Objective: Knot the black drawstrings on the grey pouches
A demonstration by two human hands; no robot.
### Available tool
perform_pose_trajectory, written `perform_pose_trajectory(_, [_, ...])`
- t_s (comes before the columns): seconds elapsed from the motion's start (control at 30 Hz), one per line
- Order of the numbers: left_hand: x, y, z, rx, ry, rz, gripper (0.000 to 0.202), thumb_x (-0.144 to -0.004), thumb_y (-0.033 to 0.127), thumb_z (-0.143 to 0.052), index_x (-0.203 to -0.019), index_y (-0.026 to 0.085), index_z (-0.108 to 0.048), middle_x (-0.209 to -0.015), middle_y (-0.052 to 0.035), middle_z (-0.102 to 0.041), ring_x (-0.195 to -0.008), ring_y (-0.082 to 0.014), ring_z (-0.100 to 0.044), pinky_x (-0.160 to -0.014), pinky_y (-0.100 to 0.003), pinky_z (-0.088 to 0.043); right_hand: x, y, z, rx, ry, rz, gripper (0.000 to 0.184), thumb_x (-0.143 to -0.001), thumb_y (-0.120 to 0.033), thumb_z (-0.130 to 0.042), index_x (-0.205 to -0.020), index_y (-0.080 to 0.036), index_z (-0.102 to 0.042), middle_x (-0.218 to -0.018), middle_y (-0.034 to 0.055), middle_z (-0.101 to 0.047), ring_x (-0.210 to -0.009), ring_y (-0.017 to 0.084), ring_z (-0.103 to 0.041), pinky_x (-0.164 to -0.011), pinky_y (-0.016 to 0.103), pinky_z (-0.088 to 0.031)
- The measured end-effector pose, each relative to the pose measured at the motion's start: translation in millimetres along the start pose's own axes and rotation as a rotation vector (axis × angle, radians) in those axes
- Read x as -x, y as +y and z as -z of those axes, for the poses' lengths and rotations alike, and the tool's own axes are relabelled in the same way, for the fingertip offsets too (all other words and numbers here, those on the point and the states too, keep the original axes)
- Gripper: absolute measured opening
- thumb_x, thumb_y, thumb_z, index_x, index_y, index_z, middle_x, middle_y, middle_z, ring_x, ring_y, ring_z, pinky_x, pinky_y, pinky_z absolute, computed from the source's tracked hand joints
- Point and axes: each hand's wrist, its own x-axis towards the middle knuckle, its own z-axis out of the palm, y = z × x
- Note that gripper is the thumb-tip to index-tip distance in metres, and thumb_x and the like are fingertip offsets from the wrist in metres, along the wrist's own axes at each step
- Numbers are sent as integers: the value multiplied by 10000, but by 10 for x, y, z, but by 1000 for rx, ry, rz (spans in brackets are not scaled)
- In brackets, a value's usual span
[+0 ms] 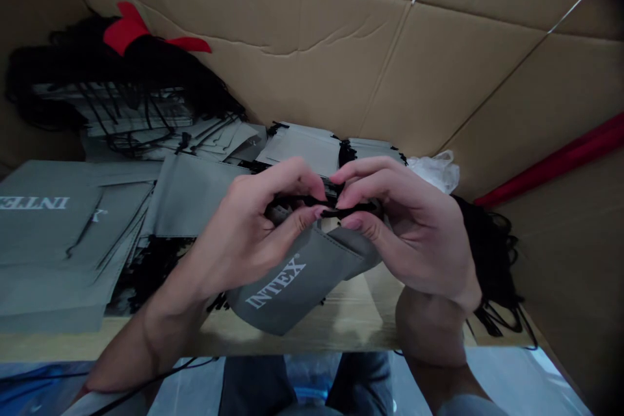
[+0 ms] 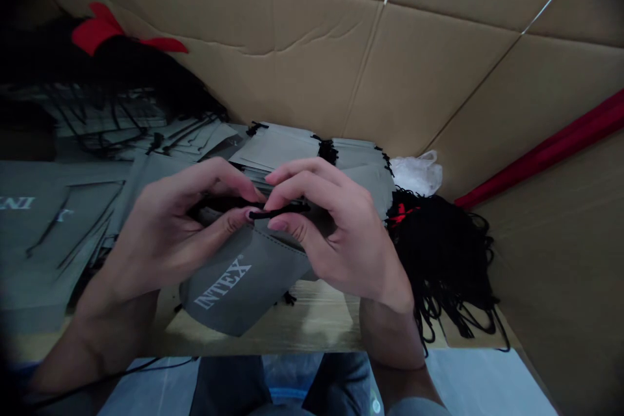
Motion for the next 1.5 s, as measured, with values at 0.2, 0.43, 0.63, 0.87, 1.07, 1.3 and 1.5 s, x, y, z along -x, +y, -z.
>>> perform_pose_trajectory(0.2, [5, -14, -83, -32, 197, -150, 97, -1014, 214, -874, -944, 253, -820, -943, -3, -739, -836, -148, -695, -744, -309, -592, -3, 27, -112, -173, 76, -73, 175, -1003, -230, -932, -1139, -291, -839, -1064, 8, -867, -990, 203, -830, -842, 328, -701])
perform_pose_trajectory(0.43, [37, -49, -104, 209, 153, 18, 303, -888, 282, -1030, -1142, 269, -865, -1015, 3, -853, -872, -143, -781, -742, -257, -645, -10, -18, -187, -33, 283, -106, 174, -944, -241, -982, -1060, -293, -864, -996, 7, -867, -875, 206, -830, -773, 339, -727])
perform_pose_trajectory(0.63, [33, 26, -34, 124, 172, 124, 98, -983, 312, -939, -1046, 290, -867, -908, 36, -848, -753, -140, -767, -664, -267, -631, 6, 9, -130, 53, 265, -73, 109, -1006, -297, -930, -1093, -310, -866, -1002, 10, -861, -840, 213, -793, -748, 374, -689])
perform_pose_trajectory(0.87, [37, 45, 24, 47, 213, 123, 92, -977, 361, -944, -1036, 323, -885, -979, 38, -882, -837, -177, -815, -787, -333, -684, 62, -66, 87, 152, 160, -21, 142, -990, -242, -937, -1058, -356, -889, -976, -3, -882, -844, 249, -796, -720, 428, -643])
perform_pose_trajectory(1.07, [32, 57, 1, 86, 194, 111, 80, -974, 321, -950, -1027, 338, -893, -979, 68, -893, -829, -152, -818, -782, -312, -684, 37, -109, 56, 164, 95, 12, 198, -996, -246, -920, -1090, -419, -898, -1005, -14, -901, -812, 282, -825, -730, 491, -706])
perform_pose_trajectory(1.3, [30, 25, 15, 87, 190, 110, 69, -979, 333, -955, -1027, 332, -906, -929, 56, -885, -769, -139, -805, -704, -282, -659, 84, -66, 30, 175, 190, -58, 330, -945, -328, -999, -1229, -411, -851, -1037, -31, -908, -911, 298, -885, -796, 461, -751])
perform_pose_trajectory(1.5, [21, 48, 35, 68, 151, 106, 61, -993, 307, -932, -1040, 332, -901, -954, 60, -888, -801, -131, -802, -738, -265, -651, 71, -78, 61, 153, 119, -20, 316, -1016, -268, -922, -1277, -431, -854, -1006, -38, -909, -876, 271, -880, -817, 461, -758])
